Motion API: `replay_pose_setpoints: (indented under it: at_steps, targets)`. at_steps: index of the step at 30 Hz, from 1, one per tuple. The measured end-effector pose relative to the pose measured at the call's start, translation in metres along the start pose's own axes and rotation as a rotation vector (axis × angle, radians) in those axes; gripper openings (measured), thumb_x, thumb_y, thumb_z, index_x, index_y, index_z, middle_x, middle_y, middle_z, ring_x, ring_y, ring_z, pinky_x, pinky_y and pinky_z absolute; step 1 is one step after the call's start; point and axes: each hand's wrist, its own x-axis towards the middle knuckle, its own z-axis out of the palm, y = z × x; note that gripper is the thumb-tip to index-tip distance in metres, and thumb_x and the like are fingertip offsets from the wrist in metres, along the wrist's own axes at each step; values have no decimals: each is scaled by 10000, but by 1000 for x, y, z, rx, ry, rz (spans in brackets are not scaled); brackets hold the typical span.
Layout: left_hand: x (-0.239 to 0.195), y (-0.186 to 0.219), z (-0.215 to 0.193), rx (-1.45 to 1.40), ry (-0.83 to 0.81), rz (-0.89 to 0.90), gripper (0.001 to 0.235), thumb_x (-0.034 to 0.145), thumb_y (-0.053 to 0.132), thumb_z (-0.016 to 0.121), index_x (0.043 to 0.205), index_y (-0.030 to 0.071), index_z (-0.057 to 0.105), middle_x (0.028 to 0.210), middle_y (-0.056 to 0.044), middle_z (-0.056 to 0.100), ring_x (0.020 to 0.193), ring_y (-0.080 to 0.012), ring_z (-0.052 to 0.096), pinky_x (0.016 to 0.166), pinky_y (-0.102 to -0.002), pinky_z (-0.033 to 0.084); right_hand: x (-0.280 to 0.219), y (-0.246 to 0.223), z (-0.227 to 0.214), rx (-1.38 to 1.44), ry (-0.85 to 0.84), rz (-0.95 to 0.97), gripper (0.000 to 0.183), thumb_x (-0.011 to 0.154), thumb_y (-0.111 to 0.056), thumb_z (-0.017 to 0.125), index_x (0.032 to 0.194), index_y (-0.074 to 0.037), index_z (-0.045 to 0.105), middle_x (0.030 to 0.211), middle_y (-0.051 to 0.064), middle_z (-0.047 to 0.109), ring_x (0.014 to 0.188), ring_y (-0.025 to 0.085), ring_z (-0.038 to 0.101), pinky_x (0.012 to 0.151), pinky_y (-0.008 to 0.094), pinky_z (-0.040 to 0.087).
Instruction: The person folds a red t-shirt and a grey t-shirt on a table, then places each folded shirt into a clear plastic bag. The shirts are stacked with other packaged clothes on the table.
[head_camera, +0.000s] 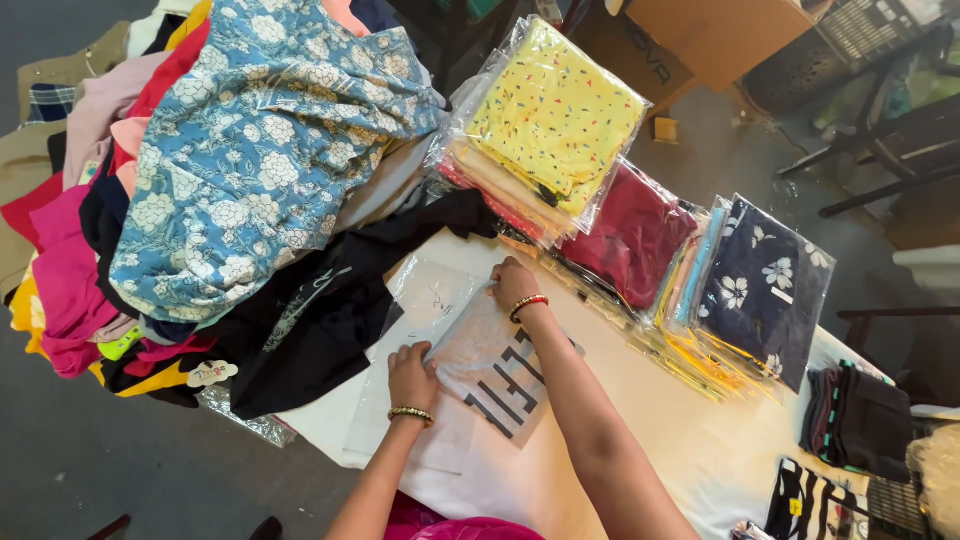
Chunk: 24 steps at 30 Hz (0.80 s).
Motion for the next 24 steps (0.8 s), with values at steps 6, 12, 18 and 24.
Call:
replay_pose_setpoints:
  at_steps: [6, 12, 18, 24]
  targets:
    - [2, 9, -3, -160, -46, -100, 522, 742, 115, 805, 1223, 56, 611, 1172, -171, 647, 968, -376, 654, 809, -450, 539, -31, -3, -47, 123, -14, -16, 314, 731, -261, 882, 947, -89, 732, 946, 134, 741, 914, 318, 695, 827, 429, 549]
    - [17, 6, 4, -271, -459, -149, 264, 771, 167, 768, 1024, 93, 762, 896, -151, 754, 828, -308, 700, 765, -399, 548, -142, 10, -136, 285, 88, -104, 441, 689, -122, 856, 1108, -116, 720, 1012, 114, 718, 941, 304, 682, 802, 428, 542]
    - [10, 137, -50, -184, -384, 379, 238, 671, 111, 755, 908, 116, 772, 927, -117, 690, 812, -282, 673, 743, -371, 548, -258, 65, -214, 133, 128, -53, 227, 733, -72, 811, 951, -118, 764, 925, 95, 714, 909, 285, 693, 794, 408, 550]
    - [2, 268, -66, -25, -368, 496, 169, 777, 91, 671, 921, 137, 746, 934, -108, 741, 886, -304, 704, 810, -412, 557, -318, 91, -244, 105, 605, 70, 194, 766, -130, 824, 944, -119, 746, 878, 84, 693, 878, 321, 654, 759, 435, 528]
